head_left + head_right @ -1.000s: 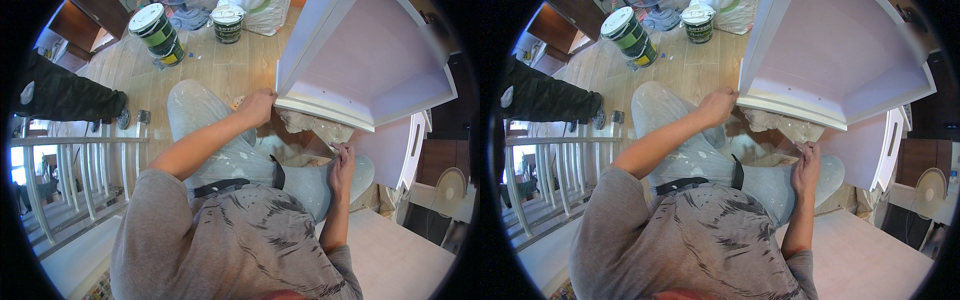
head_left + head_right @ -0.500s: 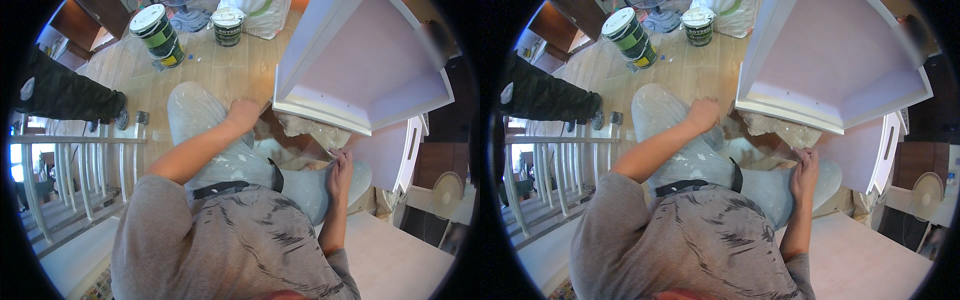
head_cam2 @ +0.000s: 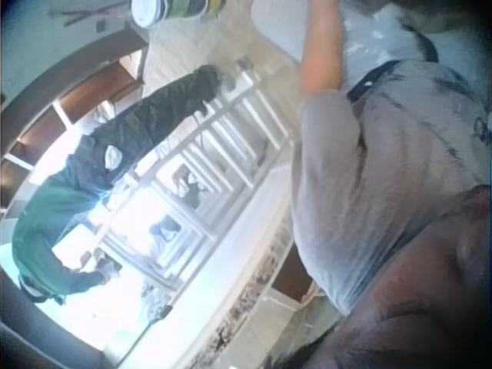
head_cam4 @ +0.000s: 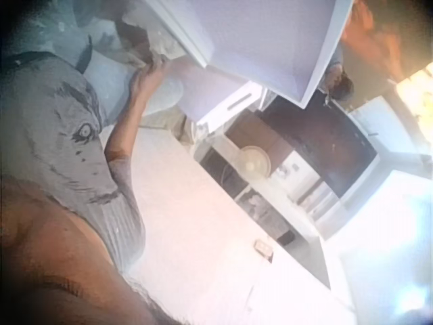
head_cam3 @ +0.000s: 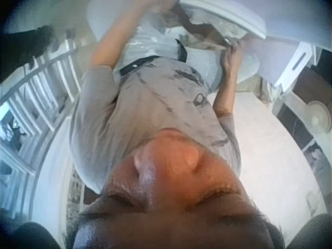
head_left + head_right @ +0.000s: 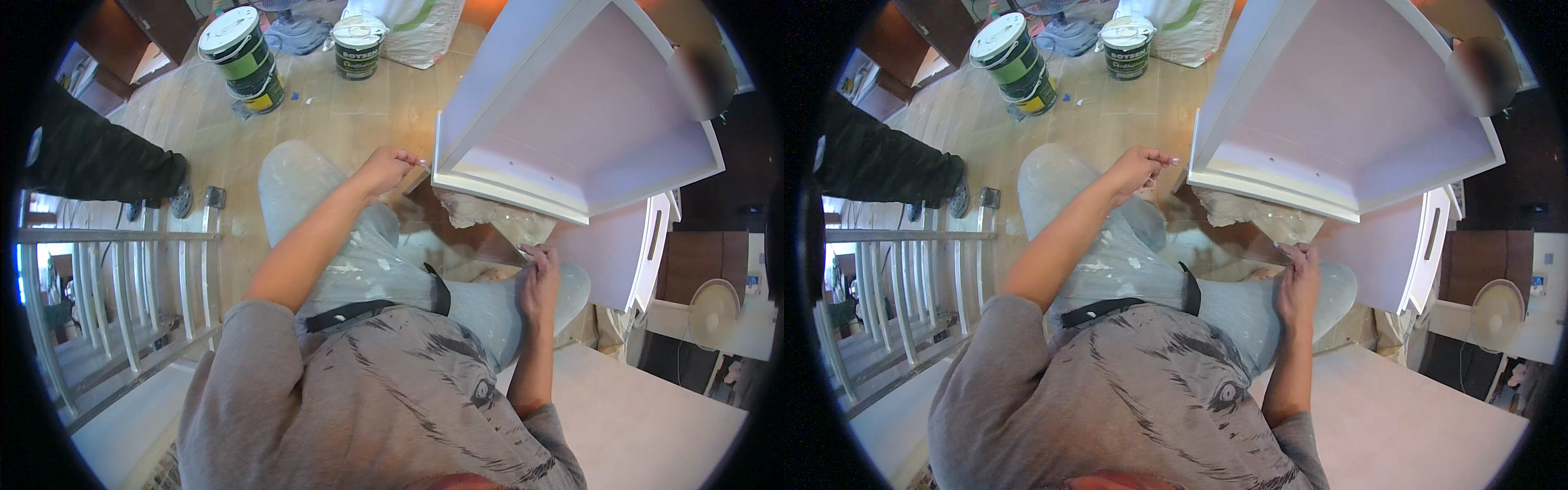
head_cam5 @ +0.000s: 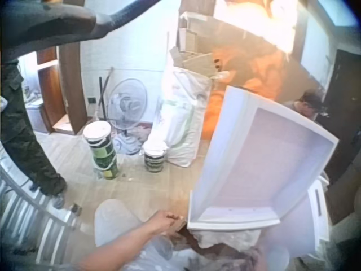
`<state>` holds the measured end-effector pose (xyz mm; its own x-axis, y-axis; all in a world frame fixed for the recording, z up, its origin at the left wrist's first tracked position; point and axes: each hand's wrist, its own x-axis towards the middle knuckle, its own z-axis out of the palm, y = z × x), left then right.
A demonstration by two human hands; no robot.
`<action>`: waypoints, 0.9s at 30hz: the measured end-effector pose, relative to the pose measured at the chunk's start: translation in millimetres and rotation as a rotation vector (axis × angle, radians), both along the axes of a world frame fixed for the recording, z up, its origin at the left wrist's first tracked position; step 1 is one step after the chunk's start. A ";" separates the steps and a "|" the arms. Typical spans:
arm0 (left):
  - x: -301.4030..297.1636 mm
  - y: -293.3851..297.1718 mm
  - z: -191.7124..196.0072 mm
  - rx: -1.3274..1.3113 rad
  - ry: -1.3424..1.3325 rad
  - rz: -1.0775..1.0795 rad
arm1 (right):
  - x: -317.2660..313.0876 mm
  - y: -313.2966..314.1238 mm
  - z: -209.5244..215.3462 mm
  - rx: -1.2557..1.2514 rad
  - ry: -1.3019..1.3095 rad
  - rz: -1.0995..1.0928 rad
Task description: The person assembles a white cabinet by applying masking tape to edges, then uses a caulking gun to apply sealant along the seams. The person smooths the sealant with a finger and continues working on the cabinet structure.
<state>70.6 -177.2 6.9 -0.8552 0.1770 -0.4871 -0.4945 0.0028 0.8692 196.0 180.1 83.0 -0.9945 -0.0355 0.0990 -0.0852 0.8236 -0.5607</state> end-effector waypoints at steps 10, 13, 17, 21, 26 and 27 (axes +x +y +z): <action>12.4 23.3 -10.8 -0.471 0.463 -0.105 | 1.7 0.4 0.5 -0.013 -0.025 -0.018; 12.8 24.3 -26.3 -0.473 0.478 -0.120 | 2.0 -1.9 1.9 -0.021 -0.019 -0.013; 23.0 27.9 -15.1 -0.539 0.586 -0.158 | 3.3 -1.0 0.2 -0.006 -0.003 -0.016; 31.4 32.8 9.7 -0.681 0.641 -0.258 | 3.8 -0.9 0.3 0.010 0.017 -0.012; 32.8 35.1 10.6 -0.652 0.710 -0.274 | 4.0 -2.5 4.8 -0.012 0.004 -0.016; 31.8 33.9 5.9 -0.606 0.669 -0.265 | 4.5 -3.3 5.8 -0.015 -0.001 -0.023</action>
